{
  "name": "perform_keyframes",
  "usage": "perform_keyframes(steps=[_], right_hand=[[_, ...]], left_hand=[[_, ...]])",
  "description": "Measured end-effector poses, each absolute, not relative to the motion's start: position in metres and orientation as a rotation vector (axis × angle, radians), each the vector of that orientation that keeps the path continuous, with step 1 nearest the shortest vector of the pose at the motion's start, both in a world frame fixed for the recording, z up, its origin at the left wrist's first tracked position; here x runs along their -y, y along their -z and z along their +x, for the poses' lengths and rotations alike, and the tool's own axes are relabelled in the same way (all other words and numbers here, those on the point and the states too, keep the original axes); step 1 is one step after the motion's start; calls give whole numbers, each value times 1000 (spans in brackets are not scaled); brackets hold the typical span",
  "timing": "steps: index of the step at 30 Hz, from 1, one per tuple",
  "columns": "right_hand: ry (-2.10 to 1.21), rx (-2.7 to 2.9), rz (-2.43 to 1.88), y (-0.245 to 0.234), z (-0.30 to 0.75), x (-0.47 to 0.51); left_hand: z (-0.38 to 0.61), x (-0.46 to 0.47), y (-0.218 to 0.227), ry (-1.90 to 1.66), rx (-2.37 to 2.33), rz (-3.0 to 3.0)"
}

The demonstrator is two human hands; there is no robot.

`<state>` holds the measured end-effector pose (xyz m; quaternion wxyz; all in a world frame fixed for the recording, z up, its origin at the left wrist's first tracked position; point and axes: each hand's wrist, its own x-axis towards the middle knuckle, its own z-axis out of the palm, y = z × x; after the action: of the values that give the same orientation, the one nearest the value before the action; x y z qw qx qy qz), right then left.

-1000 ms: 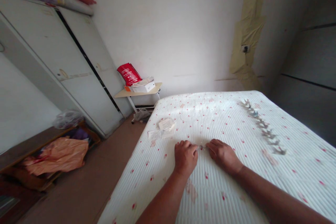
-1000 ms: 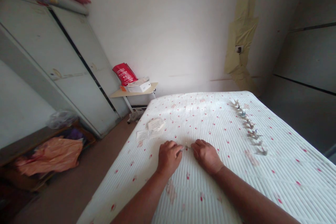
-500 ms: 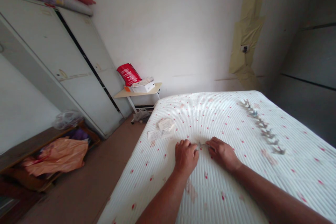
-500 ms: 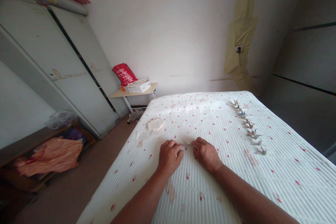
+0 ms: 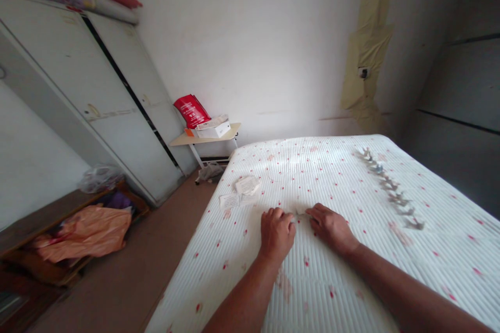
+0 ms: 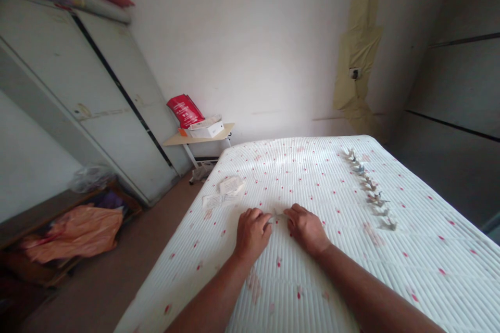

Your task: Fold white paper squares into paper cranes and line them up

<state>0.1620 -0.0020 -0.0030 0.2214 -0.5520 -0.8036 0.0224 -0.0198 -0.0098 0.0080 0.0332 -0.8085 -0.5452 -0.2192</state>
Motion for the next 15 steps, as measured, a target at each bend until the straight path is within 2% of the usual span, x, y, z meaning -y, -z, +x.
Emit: perform_keyframes(steps=[9,15], right_hand=[[26,2256,-1665,-8,154,-2],[-15,2239,-1593,-8,155,-3]], left_hand=[[-14,2,-7,626,1764,-2419],[-14,2,-6,649,1768,-2413]])
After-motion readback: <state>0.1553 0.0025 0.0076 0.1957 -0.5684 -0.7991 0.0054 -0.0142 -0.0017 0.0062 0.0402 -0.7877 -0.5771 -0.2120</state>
